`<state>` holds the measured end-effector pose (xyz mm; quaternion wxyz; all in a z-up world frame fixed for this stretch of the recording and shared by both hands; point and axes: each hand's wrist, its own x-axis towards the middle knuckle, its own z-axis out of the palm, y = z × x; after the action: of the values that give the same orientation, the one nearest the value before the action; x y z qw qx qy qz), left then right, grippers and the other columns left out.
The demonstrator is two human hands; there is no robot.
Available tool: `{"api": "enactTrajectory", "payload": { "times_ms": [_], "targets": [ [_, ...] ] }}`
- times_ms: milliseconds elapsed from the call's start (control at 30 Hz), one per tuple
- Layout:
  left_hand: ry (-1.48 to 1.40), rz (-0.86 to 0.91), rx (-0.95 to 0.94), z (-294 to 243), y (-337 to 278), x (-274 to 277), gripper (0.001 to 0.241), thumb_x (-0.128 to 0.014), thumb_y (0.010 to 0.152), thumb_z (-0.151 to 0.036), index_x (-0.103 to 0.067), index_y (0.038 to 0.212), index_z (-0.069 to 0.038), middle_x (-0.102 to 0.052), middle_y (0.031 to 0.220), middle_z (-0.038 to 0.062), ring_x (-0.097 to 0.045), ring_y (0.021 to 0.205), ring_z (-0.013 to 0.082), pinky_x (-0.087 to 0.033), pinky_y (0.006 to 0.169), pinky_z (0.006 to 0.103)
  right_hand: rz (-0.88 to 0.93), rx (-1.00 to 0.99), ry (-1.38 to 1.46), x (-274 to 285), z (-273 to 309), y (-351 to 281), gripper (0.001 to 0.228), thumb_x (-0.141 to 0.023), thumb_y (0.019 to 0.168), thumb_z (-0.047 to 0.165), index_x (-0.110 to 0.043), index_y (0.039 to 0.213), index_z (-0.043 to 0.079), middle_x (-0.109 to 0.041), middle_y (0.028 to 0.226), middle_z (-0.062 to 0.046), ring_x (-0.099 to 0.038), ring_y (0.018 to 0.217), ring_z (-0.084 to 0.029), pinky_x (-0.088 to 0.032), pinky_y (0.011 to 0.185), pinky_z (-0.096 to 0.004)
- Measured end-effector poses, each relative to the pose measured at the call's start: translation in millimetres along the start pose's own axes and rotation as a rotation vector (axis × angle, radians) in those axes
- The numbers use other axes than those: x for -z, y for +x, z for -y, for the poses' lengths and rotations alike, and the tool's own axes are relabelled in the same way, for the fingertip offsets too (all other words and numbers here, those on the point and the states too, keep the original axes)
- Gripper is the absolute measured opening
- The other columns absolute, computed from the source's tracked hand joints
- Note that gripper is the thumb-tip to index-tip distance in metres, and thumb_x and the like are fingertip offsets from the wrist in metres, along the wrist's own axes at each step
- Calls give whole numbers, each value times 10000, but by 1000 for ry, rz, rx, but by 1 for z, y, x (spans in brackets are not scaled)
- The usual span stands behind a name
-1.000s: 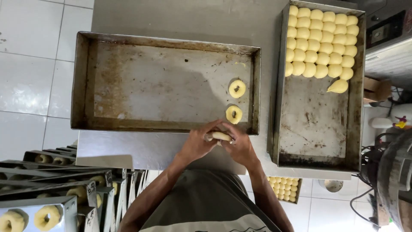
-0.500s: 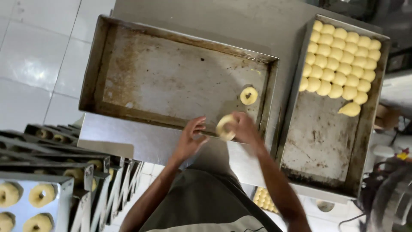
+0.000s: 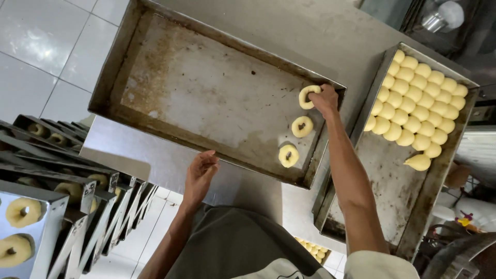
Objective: Shaping dough balls into donut shapes and placing them onto a baking tray.
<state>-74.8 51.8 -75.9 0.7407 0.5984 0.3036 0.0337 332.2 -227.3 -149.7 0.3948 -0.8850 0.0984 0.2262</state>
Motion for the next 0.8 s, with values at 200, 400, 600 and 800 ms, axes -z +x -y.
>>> {"api": "enactTrajectory", "payload": {
  "times_ms": [200,400,600,800],
  "targets": [
    [107,57,16,-5,1,-14,380,-668,932,-58,-624,1310,-62,-690,1129,77,-660,1034,168,-547,905,327,-41,219,-337,-2,-14,-14,408,-766,740,231,-713,1069,-5,-743,1055,-246,-743,954,-364,-573,840,-447],
    [140,114,-132,-10,12,5,577,-688,926,4,-495,1464,-82,-670,1223,91,-671,1081,188,-575,906,329,-404,695,-448,56,-40,-96,741,-789,852,148,-501,1480,-121,-635,1305,-283,-600,1202,-427,-509,992,-484],
    [288,-158,-206,-42,-4,40,952,-637,944,43,-78,1689,-156,-620,1302,146,-661,1070,210,-589,905,361,-565,656,800,207,-244,-78,554,-835,887,209,-604,1348,7,-688,1301,-119,-637,1222,-279,-553,1036,-460],
    [77,-272,-324,-17,-24,60,923,-635,992,40,-118,1732,-152,-635,1273,160,-655,1046,199,-550,940,351,-856,687,-186,305,-404,-16,610,-804,1049,268,-574,1555,16,-631,1570,-197,-622,1436,-364,-505,1233,-494]
  ]
}}
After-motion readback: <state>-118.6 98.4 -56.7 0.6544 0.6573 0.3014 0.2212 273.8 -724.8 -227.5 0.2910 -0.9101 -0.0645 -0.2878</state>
